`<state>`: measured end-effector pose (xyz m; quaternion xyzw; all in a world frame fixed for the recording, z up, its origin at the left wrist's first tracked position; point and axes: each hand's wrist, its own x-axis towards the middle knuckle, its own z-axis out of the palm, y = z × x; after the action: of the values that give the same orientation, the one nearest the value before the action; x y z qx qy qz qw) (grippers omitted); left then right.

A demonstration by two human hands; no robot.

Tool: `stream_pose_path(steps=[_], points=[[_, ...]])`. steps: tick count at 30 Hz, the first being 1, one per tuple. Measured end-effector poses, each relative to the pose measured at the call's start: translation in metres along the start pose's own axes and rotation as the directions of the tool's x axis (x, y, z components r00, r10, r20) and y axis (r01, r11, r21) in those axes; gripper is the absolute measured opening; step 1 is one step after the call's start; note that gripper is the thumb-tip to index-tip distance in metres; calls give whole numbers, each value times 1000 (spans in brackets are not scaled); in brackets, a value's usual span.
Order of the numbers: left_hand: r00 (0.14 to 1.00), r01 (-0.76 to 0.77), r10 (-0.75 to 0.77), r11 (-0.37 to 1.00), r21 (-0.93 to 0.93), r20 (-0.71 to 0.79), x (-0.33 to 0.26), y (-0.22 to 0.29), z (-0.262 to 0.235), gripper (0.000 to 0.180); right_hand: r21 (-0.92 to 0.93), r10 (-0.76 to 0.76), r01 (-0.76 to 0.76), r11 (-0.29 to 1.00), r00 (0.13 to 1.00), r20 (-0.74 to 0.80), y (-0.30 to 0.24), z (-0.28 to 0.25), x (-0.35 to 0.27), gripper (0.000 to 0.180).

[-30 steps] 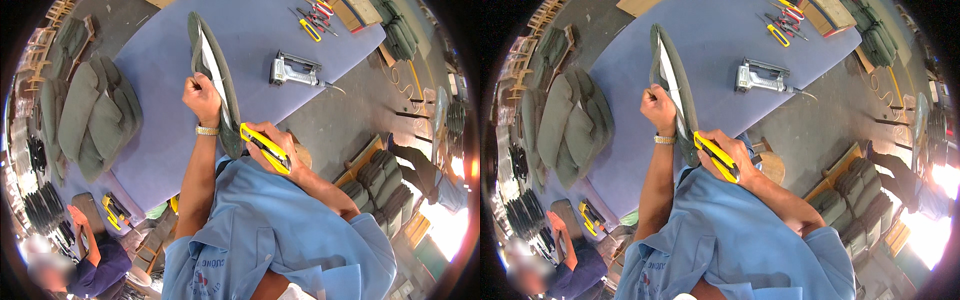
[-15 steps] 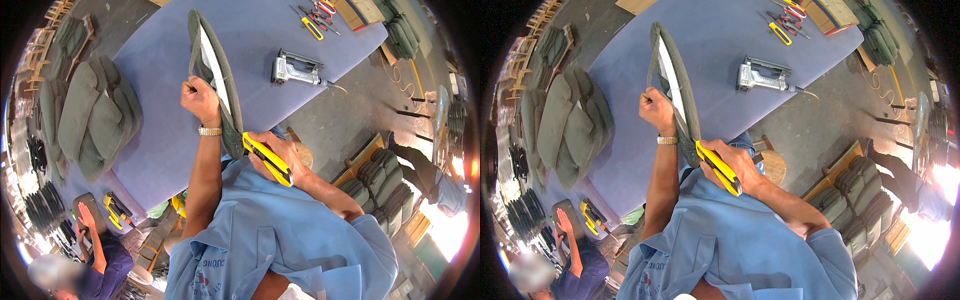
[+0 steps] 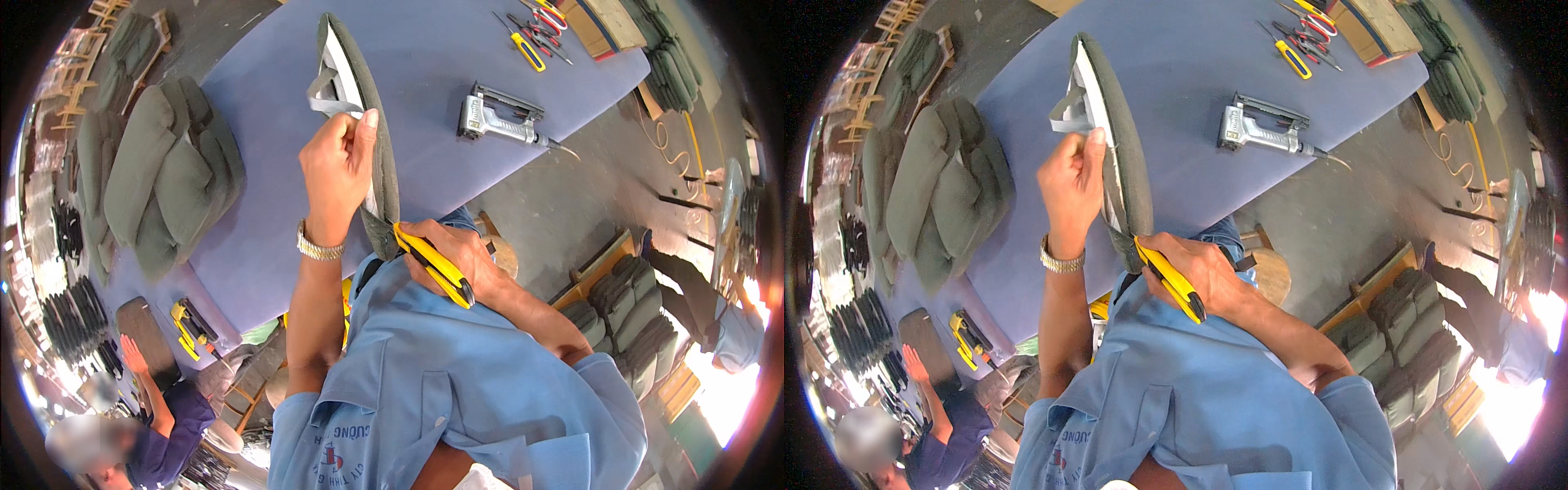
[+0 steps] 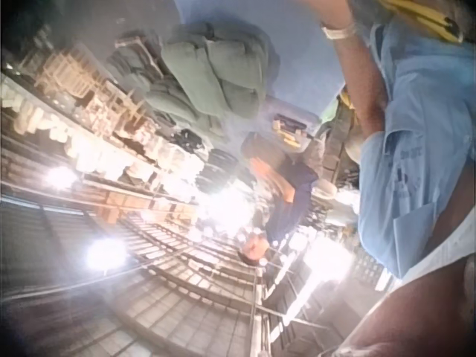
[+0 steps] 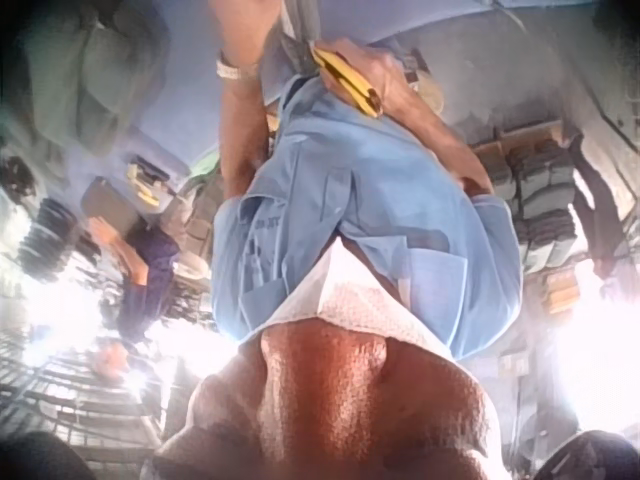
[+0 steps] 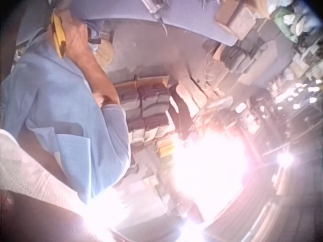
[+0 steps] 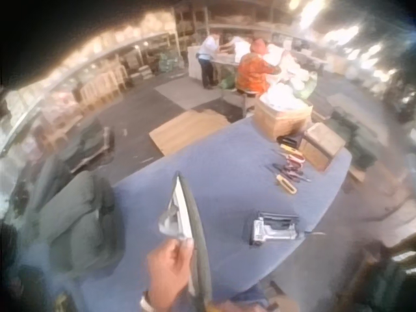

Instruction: The person staples green fabric onto a cushion frame using a pneumatic staple gun, then trims excess fabric with a utility knife. The person repeats this process on multiple cushion pieces, folding edges and securing them before cutting.

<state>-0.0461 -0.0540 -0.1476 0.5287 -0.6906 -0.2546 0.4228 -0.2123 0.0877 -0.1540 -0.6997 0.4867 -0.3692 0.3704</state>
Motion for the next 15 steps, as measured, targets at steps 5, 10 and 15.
stream_pose_path(steps=[5, 10, 15], points=[[952, 44, -105, 976, 212, 286, -34, -8, -27, 47, 35, -49, 49, 998, 999, -12, 9, 9, 5, 40], [924, -59, -111, 904, 423, 367, -62, -5, -38, 49, 36, -30, 29, 999, 999, 29, 6, 7, 8, 37], [860, -221, -43, 867, 447, 508, -55, 0, -40, 34, 50, -34, 32, 998, 998, 50, 5, 7, 10, 35]])
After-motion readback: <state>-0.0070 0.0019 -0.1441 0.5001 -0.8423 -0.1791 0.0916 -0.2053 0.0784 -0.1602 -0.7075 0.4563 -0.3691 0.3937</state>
